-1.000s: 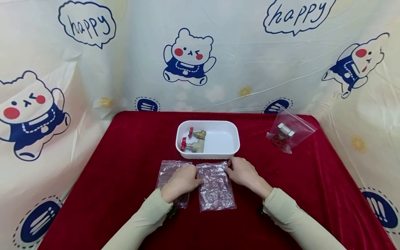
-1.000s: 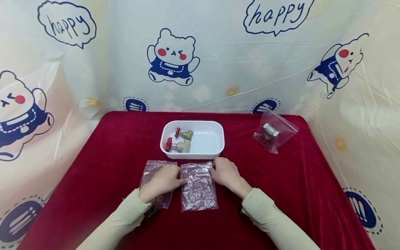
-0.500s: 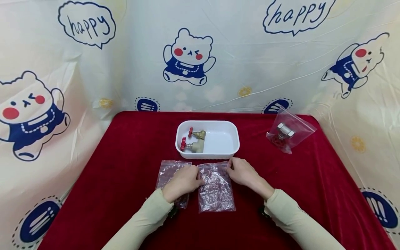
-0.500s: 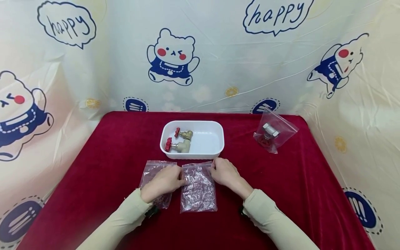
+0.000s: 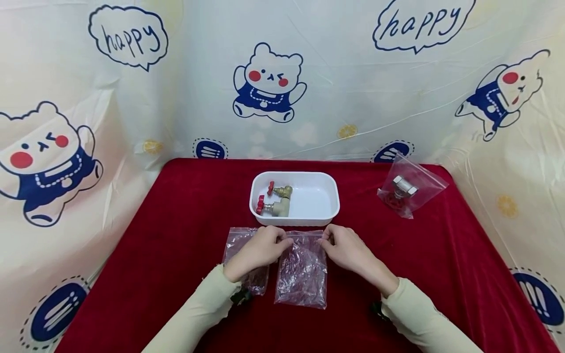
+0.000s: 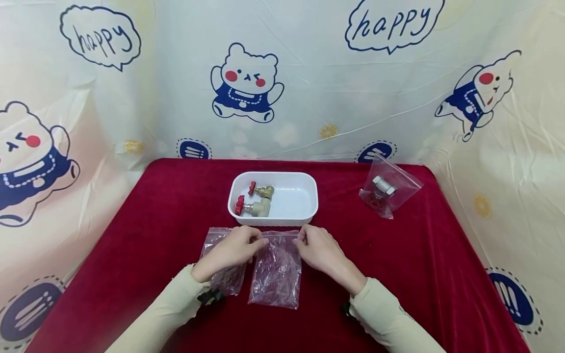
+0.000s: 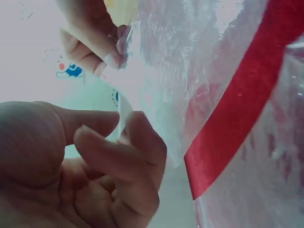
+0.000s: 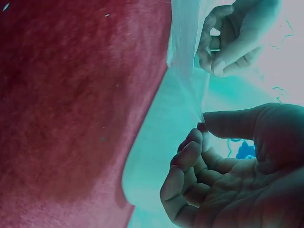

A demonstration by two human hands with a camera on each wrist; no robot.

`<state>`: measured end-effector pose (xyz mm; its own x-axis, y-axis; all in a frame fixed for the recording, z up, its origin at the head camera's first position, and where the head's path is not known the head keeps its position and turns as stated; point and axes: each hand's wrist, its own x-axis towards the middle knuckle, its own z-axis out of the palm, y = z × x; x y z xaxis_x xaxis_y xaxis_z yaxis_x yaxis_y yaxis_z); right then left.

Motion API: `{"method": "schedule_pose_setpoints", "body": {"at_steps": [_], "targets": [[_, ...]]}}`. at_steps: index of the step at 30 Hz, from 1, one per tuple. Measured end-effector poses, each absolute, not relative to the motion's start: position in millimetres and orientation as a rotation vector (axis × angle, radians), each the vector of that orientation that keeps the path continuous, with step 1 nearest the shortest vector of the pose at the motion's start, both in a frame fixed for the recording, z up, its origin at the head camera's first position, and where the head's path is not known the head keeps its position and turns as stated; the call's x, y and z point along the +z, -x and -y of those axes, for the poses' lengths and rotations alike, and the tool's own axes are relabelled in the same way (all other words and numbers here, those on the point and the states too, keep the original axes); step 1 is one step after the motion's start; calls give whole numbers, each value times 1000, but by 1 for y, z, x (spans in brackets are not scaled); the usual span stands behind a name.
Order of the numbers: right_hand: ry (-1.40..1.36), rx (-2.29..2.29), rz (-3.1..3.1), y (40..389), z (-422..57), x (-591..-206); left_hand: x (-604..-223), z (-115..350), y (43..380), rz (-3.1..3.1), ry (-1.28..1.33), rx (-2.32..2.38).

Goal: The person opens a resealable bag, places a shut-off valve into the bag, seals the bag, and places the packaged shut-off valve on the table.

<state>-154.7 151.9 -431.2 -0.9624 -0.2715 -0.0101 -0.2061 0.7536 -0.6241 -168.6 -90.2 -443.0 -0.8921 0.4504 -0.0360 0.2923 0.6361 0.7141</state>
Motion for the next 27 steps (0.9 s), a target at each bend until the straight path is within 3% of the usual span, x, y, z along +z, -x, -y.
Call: {"method": "schedule_pose_setpoints", "body": {"at_steps": [19,27], "targets": [[527,-1270,-3016,128,-156,-404,-414,77,167,-2346,-347,1585],[742,-1215,-3148,113,-153,-400,-400,71,166,-2288,-262,1700]]}}
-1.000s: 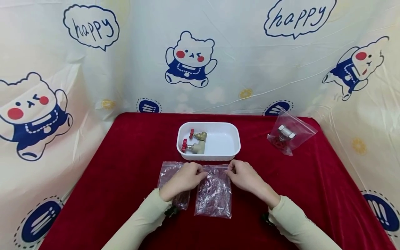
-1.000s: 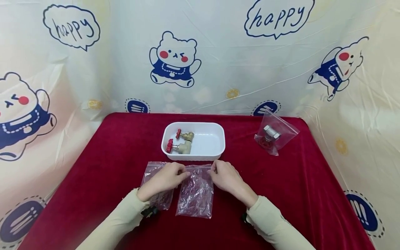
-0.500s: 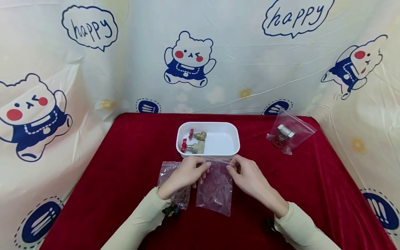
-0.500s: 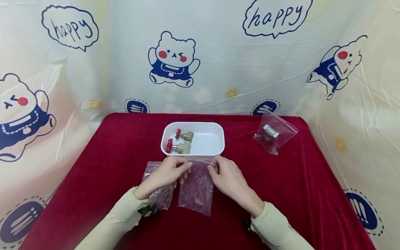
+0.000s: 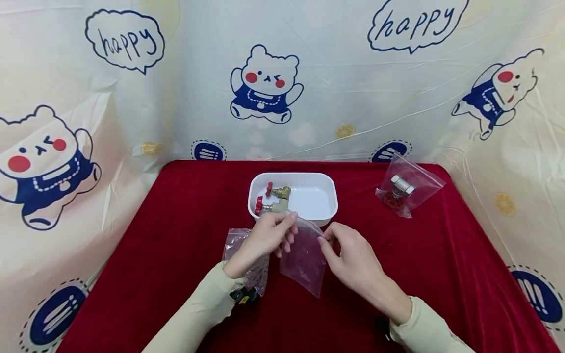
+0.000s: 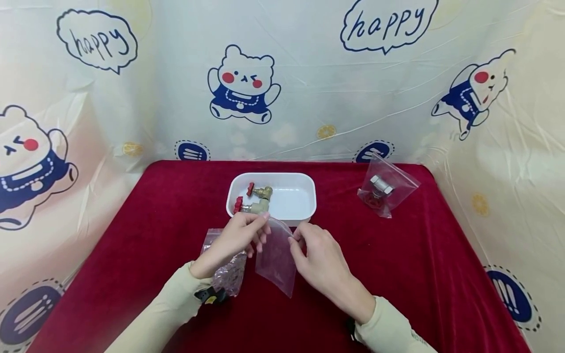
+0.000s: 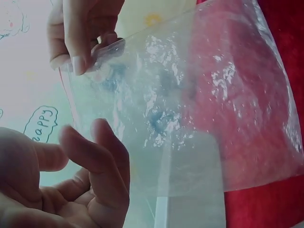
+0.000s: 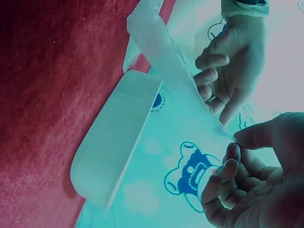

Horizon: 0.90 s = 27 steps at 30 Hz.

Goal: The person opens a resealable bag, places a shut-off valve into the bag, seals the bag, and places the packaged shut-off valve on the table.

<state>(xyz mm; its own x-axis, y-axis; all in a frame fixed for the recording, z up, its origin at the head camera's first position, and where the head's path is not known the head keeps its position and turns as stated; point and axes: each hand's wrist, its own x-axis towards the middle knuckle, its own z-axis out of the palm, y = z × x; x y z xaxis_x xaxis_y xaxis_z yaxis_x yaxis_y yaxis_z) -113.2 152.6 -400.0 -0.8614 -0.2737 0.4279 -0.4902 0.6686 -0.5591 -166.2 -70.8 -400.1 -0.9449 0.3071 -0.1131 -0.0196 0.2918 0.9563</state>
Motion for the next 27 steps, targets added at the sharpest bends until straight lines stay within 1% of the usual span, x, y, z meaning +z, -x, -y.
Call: {"method": "schedule_pose_setpoints", "body": {"at_steps": [8,20,24,27], "targets": [[-772,840,2432,106,-150,-399,-395,68,170,-2235,-269,1748],[-914,909,2365,99,-144,-403,-383,67,168,-2242,-353,1702],[-936,1096,2483,101,-146,-402,-381,68,167,-2263,-401,1682],[-889,1317,2557,107,-148,-400,-381,68,166,-2280,-424,1671]]}}
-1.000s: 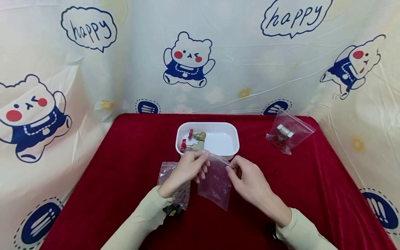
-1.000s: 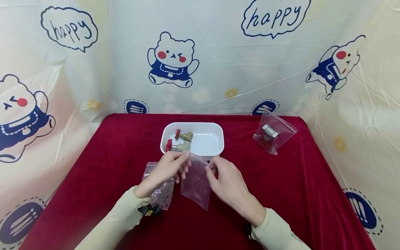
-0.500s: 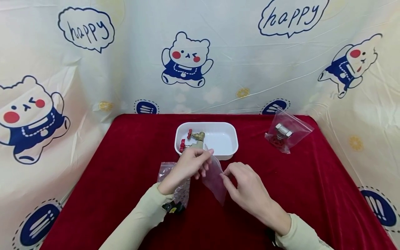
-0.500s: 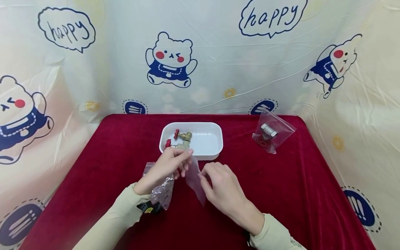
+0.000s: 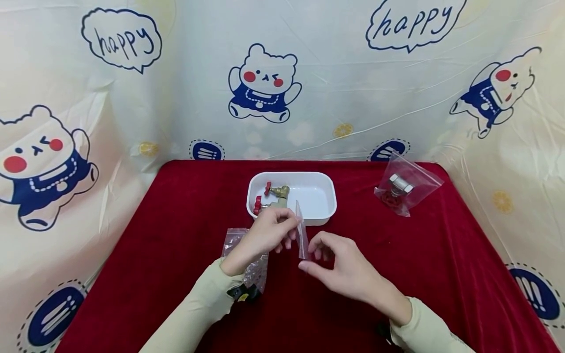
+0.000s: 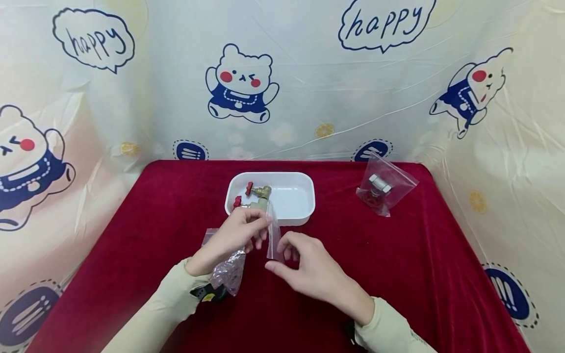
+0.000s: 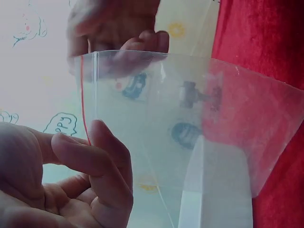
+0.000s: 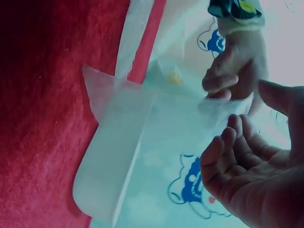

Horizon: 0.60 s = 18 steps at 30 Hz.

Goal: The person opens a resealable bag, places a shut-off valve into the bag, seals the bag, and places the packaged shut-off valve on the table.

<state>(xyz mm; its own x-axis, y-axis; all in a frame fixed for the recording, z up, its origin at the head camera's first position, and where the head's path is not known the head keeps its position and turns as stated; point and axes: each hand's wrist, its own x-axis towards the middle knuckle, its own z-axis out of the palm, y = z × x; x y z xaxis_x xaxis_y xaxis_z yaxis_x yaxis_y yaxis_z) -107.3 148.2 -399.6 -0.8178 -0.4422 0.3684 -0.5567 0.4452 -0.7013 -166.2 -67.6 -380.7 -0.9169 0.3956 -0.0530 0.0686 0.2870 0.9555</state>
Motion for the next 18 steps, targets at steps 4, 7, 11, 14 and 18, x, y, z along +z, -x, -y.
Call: {"method": "schedule_pose_setpoints", "body": {"at_steps": [4,7,11,14,18], "targets": [[-744,1487,2611,121,-149,-396,-381,67,165,-2276,-437,1663],[-668,1578,2657,131,-147,-393,-382,65,165,-2252,-461,1670],[-645,1691,2693,140,-143,-391,-382,63,163,-2167,-510,1714],[-662,1743,2683,144,-141,-392,-383,63,162,-2070,-515,1762],[-682,1766,2660,146,-141,-392,-384,63,162,-1982,-497,1807]]}}
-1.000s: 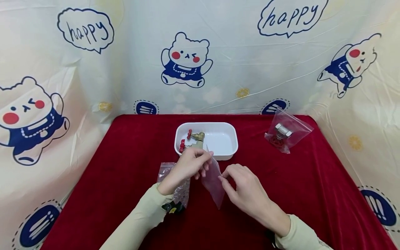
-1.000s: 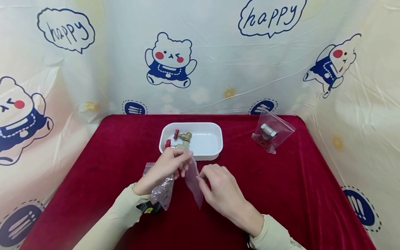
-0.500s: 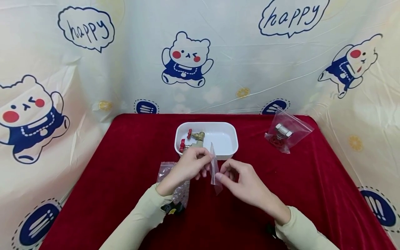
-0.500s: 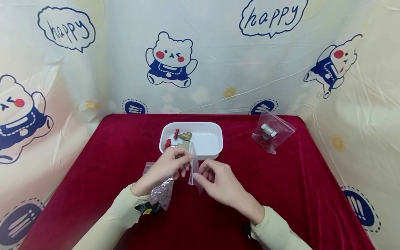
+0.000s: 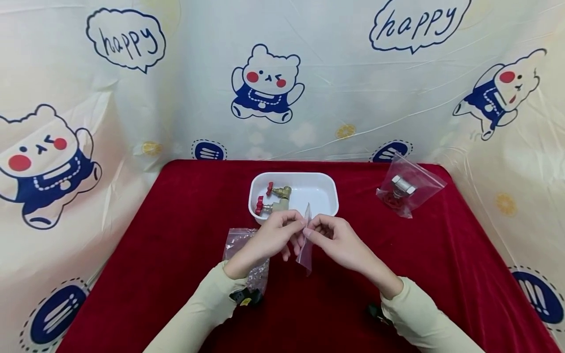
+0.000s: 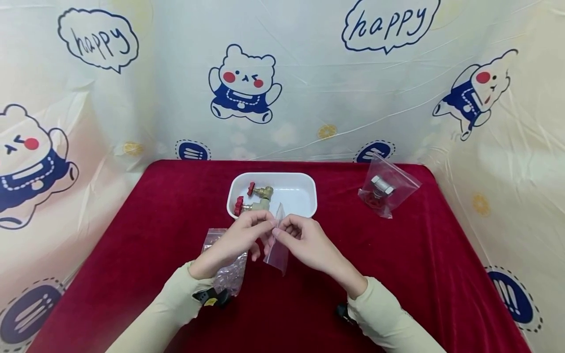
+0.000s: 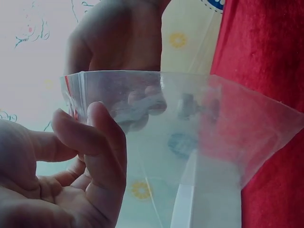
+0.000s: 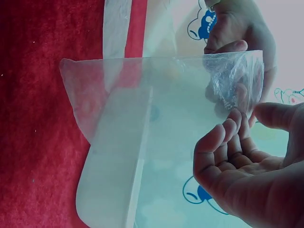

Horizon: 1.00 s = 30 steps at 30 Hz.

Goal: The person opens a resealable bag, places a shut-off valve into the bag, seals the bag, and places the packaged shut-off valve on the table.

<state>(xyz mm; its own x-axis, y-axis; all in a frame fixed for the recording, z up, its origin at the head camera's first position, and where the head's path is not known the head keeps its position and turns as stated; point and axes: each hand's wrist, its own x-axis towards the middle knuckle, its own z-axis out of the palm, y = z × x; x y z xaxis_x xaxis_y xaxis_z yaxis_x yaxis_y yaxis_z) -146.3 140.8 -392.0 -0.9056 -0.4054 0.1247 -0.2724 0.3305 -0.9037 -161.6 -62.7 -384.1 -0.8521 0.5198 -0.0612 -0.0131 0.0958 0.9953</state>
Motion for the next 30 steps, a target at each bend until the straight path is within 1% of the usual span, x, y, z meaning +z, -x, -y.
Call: {"method": "schedule_pose_setpoints", "body": {"at_steps": [17,30], "targets": [[634,-1576,-2476,151,-148,-393,-384,66,163,-1993,-551,1737],[673,-1520,-2512,149,-148,-392,-389,59,163,-2021,-575,1679]]}}
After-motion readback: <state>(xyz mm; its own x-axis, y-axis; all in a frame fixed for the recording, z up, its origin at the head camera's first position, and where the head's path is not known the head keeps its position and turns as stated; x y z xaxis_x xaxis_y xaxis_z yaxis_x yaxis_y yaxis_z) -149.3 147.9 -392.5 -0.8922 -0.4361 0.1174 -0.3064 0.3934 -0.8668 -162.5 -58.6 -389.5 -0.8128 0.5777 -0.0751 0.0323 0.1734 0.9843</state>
